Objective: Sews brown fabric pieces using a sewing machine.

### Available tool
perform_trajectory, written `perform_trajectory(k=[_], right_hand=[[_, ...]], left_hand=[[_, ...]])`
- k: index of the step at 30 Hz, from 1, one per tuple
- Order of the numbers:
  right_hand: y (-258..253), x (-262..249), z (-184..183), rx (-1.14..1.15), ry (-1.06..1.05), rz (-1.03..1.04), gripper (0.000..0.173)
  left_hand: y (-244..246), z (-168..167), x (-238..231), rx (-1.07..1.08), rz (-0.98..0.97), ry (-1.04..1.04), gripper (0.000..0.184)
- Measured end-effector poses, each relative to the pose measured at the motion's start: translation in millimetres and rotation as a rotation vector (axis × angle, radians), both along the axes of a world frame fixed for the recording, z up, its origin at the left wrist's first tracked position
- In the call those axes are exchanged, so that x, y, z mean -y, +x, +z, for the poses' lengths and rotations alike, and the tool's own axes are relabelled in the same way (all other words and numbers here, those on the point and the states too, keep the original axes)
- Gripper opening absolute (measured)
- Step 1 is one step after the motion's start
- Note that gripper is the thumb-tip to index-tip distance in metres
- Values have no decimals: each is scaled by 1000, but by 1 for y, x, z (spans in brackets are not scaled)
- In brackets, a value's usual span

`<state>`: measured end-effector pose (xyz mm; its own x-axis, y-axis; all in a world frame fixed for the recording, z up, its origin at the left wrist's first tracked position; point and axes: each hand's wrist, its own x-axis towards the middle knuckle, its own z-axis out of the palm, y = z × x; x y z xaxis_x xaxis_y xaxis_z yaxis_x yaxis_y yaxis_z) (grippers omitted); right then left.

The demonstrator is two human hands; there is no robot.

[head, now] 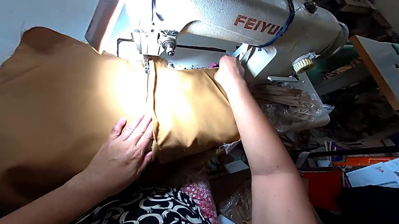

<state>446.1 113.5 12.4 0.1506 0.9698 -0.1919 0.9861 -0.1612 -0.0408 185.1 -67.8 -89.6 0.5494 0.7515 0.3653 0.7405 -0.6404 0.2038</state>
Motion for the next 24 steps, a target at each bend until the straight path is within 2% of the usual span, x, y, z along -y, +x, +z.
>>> perform_trajectory(k=[2, 4, 7, 9, 12, 14, 17, 21, 24], right_hand=[[-4, 6, -1, -7, 49, 15, 27], [-6, 24, -6, -54, 188, 63, 32], [2, 64, -18, -241, 527, 243, 21], [13, 90, -24, -378, 647, 387, 22], [25, 124, -27, -415, 519, 432, 16], [27, 130, -35, -381, 439, 403, 24], [22, 121, -53, -314, 433, 309, 35], [-2, 119, -40, -190, 283, 243, 54], [-15, 130, -29, -165, 186, 319, 50]], left_hand=[[0, -1, 0, 2, 0, 9, 62], [-1, -2, 0, 8, 1, 17, 63], [-1, -3, 0, 27, 0, 24, 63], [-1, -1, -1, 30, -9, 1, 63], [-1, 4, 1, 43, -16, -44, 66], [3, 5, 6, 65, -17, -46, 68], [10, 3, 14, 67, -26, -54, 69], [19, 1, 20, 51, -30, -30, 66], [22, 4, 24, 45, -20, -16, 64]])
